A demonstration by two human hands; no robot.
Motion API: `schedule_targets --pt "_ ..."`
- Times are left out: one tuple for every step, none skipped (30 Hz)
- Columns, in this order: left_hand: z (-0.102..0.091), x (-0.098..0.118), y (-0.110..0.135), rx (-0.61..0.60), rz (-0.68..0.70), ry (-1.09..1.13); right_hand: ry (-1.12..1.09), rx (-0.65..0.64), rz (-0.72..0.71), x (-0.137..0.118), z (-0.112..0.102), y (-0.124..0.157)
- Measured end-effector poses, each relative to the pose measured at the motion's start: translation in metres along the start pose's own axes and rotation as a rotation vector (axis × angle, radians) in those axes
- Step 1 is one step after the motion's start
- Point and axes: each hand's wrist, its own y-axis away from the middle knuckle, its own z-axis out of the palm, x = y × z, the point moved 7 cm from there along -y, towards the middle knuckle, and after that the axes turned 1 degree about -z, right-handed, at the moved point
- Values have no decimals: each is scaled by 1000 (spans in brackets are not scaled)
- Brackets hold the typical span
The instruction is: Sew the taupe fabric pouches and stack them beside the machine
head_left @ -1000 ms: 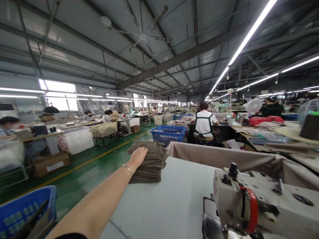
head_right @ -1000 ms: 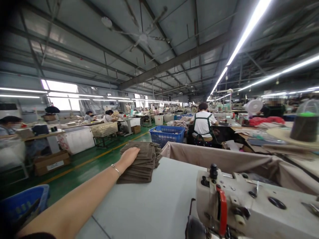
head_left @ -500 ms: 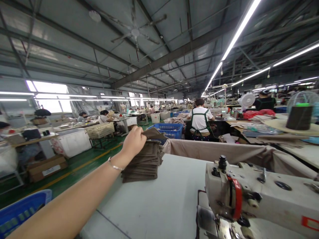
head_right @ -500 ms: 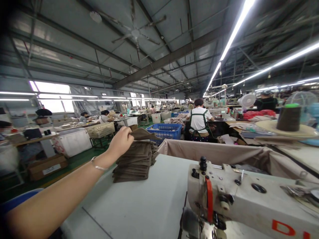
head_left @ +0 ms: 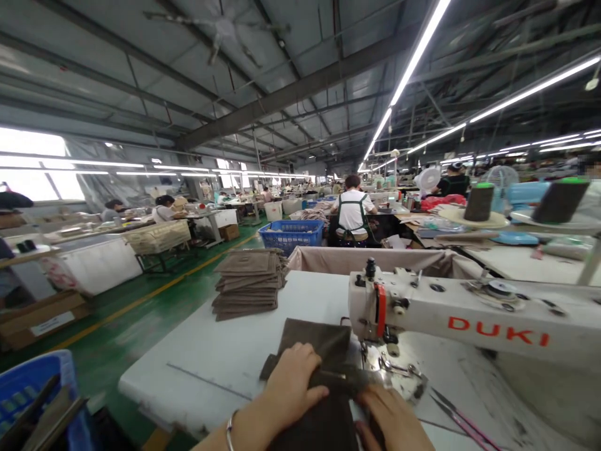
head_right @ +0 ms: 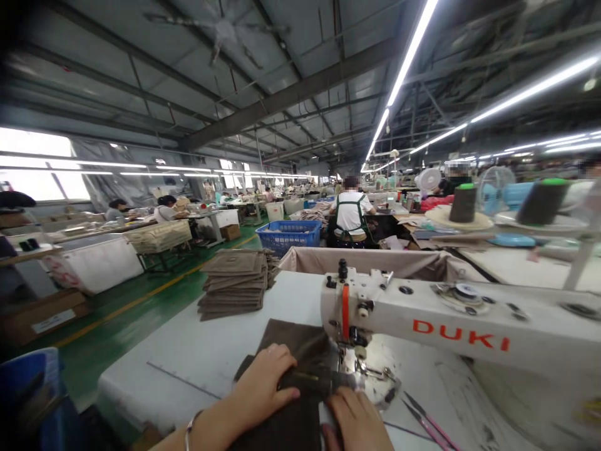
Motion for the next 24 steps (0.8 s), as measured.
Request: schedule_targets --pt "-1 2 2 -3 -14 23 -8 10 62 -2 -2 5" --pt "-3 4 5 -10 -26 50 -28 18 117 -5 -4 9" --pt "-5 6 9 -20 -34 83 -57 22 166 -10 -7 11" --pt "-8 9 15 -31 -38 122 -97 14 202 -15 -10 13" --pt "-12 13 22 -43 -41 164 -149 -2 231 -20 -14 14" --pt "-15 17 30 -57 -43 200 -208 -22 253 -25 -18 14" --pt "-19 21 38 -71 -48 252 -269 -38 268 -30 -23 14" --pt "-22 26 45 -91 -57 333 -326 -44 276 -34 -30 13" --pt "-24 31 52 -114 -70 444 -378 -43 271 -38 -38 12" --pt "-26 36 59 -135 -84 577 -424 -37 252 -43 -48 11" --pt "-28 41 64 -153 -92 719 -463 -33 226 -48 -57 10" --pt "-29 47 68 -169 -91 856 -496 -34 197 -53 -65 9" --pt "-30 53 71 -182 -86 969 -521 -39 176 -57 -73 8" --pt "-30 58 73 -196 -77 1047 -536 -47 162 -61 -79 7" --pt "-30 63 75 -205 -71 1107 -544 -59 156 -65 -83 5" --pt "-30 67 76 -212 -71 1153 -548 -72 158 -68 -86 4" --pt "-29 69 76 -210 -80 1179 -549 -86 164 -71 -88 3" --pt "-29 70 77 -194 -102 1181 -554 -98 168 -73 -89 2" --pt "-29 69 77 -163 -130 1159 -562 -101 172 -75 -91 2" --pt "-29 67 77 -124 -164 1126 -572 -97 179 -76 -93 2" --pt "-29 65 78 -83 -206 1099 -583 -84 192 -75 -95 2" --pt "-29 63 79 -47 -245 1095 -593 -69 213 -73 -97 4" --pt "-28 61 80 -18 -275 1122 -603 -54 240 -71 -99 6" --pt "-26 61 81 0 -296 1178 -613 -46 266 -68 -101 8"
